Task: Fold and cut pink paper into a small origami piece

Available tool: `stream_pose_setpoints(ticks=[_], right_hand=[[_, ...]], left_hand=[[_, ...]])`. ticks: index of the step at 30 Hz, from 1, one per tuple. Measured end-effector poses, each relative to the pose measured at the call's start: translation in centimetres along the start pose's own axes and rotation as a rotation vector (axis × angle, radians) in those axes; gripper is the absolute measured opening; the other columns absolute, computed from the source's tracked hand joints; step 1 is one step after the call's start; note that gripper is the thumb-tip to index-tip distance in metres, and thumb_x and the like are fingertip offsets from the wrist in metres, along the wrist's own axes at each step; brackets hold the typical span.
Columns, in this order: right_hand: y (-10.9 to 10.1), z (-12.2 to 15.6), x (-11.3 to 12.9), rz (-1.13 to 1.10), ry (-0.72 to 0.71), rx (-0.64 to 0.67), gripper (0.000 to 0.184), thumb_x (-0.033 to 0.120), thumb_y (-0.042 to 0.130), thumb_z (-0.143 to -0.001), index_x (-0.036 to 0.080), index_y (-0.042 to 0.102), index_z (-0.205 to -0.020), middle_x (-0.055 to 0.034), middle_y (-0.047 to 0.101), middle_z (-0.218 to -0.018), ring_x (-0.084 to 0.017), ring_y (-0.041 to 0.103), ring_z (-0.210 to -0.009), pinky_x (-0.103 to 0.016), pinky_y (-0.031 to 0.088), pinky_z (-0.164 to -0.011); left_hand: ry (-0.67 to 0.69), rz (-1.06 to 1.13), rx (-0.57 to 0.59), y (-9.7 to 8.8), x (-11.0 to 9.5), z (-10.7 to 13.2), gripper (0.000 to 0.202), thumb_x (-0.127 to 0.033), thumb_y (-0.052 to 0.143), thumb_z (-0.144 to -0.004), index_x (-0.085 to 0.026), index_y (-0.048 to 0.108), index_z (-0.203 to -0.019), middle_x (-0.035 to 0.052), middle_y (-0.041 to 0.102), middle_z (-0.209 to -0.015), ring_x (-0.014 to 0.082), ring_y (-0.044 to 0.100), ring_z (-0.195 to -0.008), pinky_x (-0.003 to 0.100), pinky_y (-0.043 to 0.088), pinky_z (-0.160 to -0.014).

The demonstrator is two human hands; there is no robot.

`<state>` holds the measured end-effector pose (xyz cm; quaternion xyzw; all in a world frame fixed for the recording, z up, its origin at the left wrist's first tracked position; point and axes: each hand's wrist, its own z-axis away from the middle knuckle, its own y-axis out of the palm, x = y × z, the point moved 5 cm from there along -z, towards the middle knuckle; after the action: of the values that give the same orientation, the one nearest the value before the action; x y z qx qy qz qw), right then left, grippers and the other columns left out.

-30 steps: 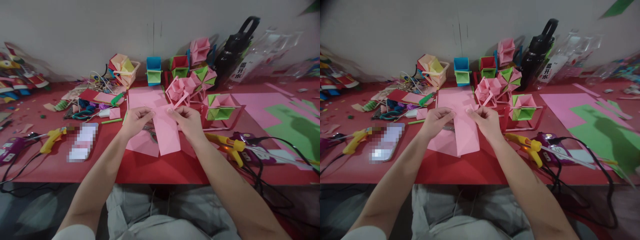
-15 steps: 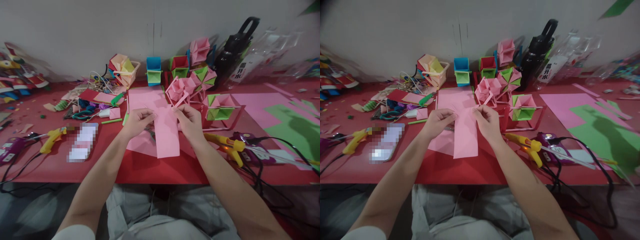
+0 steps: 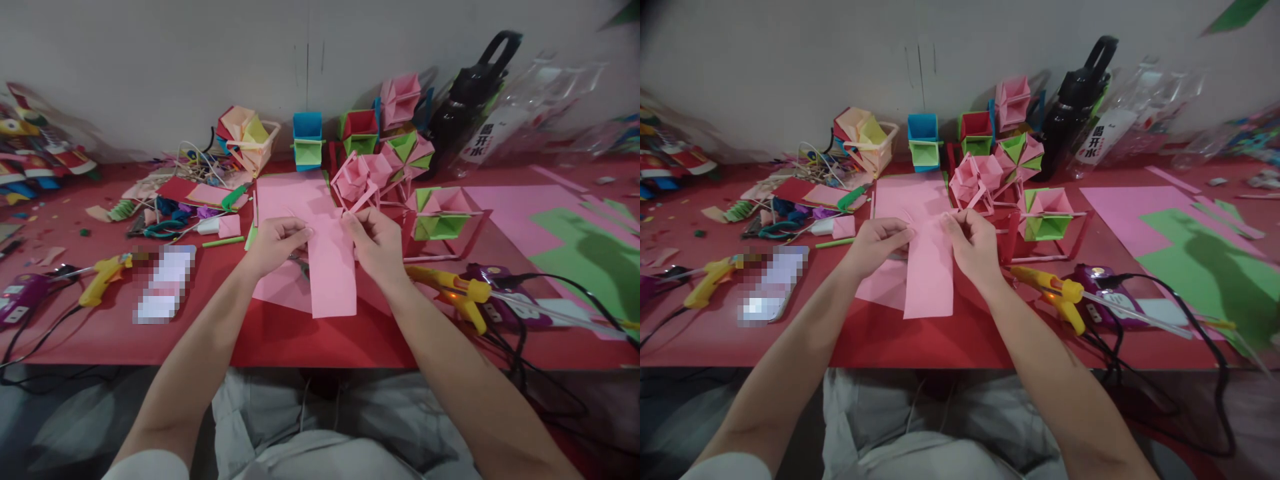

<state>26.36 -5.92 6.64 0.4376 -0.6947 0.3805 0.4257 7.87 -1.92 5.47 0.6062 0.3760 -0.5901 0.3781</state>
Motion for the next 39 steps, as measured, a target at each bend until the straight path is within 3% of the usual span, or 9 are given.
stream_pose_setpoints(ticks=[4, 7, 10, 14, 18, 24, 30, 35, 39], right_hand=[[0.0, -0.2, -0.1, -0.056, 0.049, 0.006, 0.049, 0.067, 0.073, -0.077, 0.021, 0.058, -0.067, 0.0015, 0.051, -0.061, -0.012, 0.043, -0.056, -0.028, 0.036, -0.053], [0.7, -0.3, -0.2, -0.095, 0.088, 0.151, 0.050, 0.069, 0.072, -0.076, 0.020, 0.061, -0.069, 0.0009, 0.052, -0.065, -0.012, 0.045, -0.060, -0.027, 0.038, -0.055], [1.2, 0.0, -0.4, -0.069, 0.107, 0.270, 0.054, 0.069, 0.070, -0.077, 0.020, 0.054, -0.062, 0.0024, 0.046, -0.061, -0.011, 0.040, -0.057, -0.027, 0.033, -0.052], [0.9, 0.1, -0.3, 0.053, 0.067, 0.194, 0.060, 0.067, 0.072, -0.077, 0.020, 0.044, -0.053, 0.0043, 0.036, -0.053, -0.010, 0.033, -0.053, -0.027, 0.025, -0.049], [0.7, 0.0, 0.1, 0.029, 0.065, 0.172, 0.063, 0.065, 0.072, -0.079, 0.021, 0.038, -0.049, 0.0046, 0.034, -0.051, -0.009, 0.031, -0.051, -0.028, 0.026, -0.050], [1.2, -0.1, 0.1, -0.077, 0.086, 0.342, 0.053, 0.066, 0.068, -0.081, 0.020, 0.056, -0.058, 0.0013, 0.047, -0.062, -0.013, 0.042, -0.060, -0.029, 0.036, -0.059], [1.0, -0.1, 0.0, -0.040, 0.062, 0.286, 0.054, 0.067, 0.070, -0.079, 0.019, 0.058, -0.059, 0.0014, 0.049, -0.061, -0.012, 0.043, -0.059, -0.028, 0.036, -0.058], [0.7, 0.0, 0.3, 0.078, -0.014, 0.188, 0.058, 0.066, 0.070, -0.080, 0.019, 0.050, -0.054, 0.0035, 0.046, -0.052, -0.010, 0.038, -0.052, -0.027, 0.033, -0.053], [0.7, -0.1, 0.5, 0.047, -0.001, 0.200, 0.056, 0.066, 0.071, -0.079, 0.019, 0.053, -0.056, 0.0040, 0.046, -0.052, -0.009, 0.039, -0.052, -0.027, 0.032, -0.052]], left_hand=[[-0.015, 0.002, -0.008, 0.0, 0.1, 0.0, 0.027, -0.040, 0.080, -0.074, -0.015, 0.069, -0.078, 0.0007, 0.066, -0.067, 0.0147, 0.069, -0.059, 0.026, 0.062, -0.056], [0.005, 0.002, -0.031, -0.3, 0.1, -0.1, 0.028, -0.041, 0.080, -0.074, -0.016, 0.068, -0.078, 0.0008, 0.067, -0.067, 0.0159, 0.069, -0.059, 0.027, 0.062, -0.056], [0.052, -0.018, -0.063, -0.6, -0.1, -0.2, 0.030, -0.043, 0.080, -0.073, -0.016, 0.069, -0.080, 0.0012, 0.069, -0.069, 0.0166, 0.070, -0.062, 0.028, 0.062, -0.058], [0.114, -0.057, -0.082, -0.7, -0.3, -0.3, 0.030, -0.044, 0.078, -0.075, -0.016, 0.069, -0.082, 0.0021, 0.071, -0.072, 0.0167, 0.070, -0.065, 0.029, 0.063, -0.063], [0.168, -0.108, -0.122, -1.2, -0.2, -0.4, 0.028, -0.042, 0.076, -0.077, -0.016, 0.069, -0.082, 0.0023, 0.070, -0.071, 0.0154, 0.069, -0.064, 0.026, 0.061, -0.062], [0.169, -0.039, -0.149, -2.2, 0.0, -0.6, 0.030, -0.045, 0.076, -0.079, -0.017, 0.069, -0.084, 0.0023, 0.071, -0.073, 0.0162, 0.070, -0.063, 0.029, 0.063, -0.064], [0.167, -0.021, -0.156, -2.1, -0.2, -0.5, 0.032, -0.046, 0.076, -0.078, -0.016, 0.068, -0.084, 0.0030, 0.071, -0.072, 0.0192, 0.073, -0.066, 0.032, 0.064, -0.065], [0.179, -0.026, -0.163, -1.9, -0.4, -0.5, 0.031, -0.045, 0.076, -0.078, -0.016, 0.066, -0.083, 0.0018, 0.071, -0.071, 0.0187, 0.073, -0.065, 0.031, 0.064, -0.064], [0.184, -0.033, -0.163, -2.2, -0.3, -0.6, 0.030, -0.045, 0.074, -0.080, -0.016, 0.065, -0.084, 0.0016, 0.071, -0.070, 0.0186, 0.073, -0.064, 0.031, 0.064, -0.063]])
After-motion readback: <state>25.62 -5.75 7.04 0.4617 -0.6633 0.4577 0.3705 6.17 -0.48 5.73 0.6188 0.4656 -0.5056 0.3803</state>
